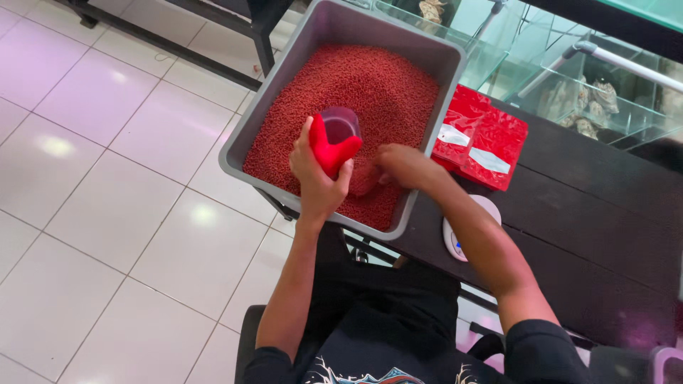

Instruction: The person uses a small scoop to transfer red fish food pellets from a large bin into a red bag, places the bag on a digital scale to check the weight, and then places the filled bag into a separate bin.

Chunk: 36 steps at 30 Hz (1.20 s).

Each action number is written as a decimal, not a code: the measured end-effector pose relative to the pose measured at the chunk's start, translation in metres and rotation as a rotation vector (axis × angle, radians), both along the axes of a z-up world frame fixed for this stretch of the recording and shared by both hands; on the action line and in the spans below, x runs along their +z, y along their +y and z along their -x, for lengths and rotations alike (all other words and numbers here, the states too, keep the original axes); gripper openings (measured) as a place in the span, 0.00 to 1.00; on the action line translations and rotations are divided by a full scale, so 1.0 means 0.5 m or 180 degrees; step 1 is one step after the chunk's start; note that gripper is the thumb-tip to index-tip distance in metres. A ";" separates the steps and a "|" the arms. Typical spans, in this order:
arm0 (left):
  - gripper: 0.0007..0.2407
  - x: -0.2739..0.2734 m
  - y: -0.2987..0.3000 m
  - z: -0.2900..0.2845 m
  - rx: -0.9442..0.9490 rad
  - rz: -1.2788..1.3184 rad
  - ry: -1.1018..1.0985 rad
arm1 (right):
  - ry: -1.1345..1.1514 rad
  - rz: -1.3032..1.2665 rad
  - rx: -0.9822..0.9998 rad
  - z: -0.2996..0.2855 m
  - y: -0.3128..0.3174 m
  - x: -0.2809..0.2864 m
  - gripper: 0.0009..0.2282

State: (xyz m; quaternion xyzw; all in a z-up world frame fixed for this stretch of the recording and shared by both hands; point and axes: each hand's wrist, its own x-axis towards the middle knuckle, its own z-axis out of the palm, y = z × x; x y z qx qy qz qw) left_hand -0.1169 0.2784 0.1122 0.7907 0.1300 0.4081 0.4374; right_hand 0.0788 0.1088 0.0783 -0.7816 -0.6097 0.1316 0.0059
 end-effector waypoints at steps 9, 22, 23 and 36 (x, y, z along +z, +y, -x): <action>0.44 -0.001 -0.013 -0.008 -0.0001 -0.0138 0.0785 | -0.0164 -0.0401 -0.1251 -0.028 -0.111 0.302 0.18; 0.47 -0.008 -0.015 -0.024 -0.0275 -0.0357 0.1677 | -0.0771 -0.1111 -0.0718 -0.010 -0.066 0.334 0.22; 0.47 -0.005 -0.016 -0.023 -0.0297 -0.0341 0.1689 | -0.0770 -0.1195 -0.0652 -0.006 -0.063 0.337 0.22; 0.45 -0.001 -0.016 -0.014 -0.0061 -0.0033 0.1266 | 0.0307 -0.0906 -0.1429 -0.026 -0.081 0.280 0.18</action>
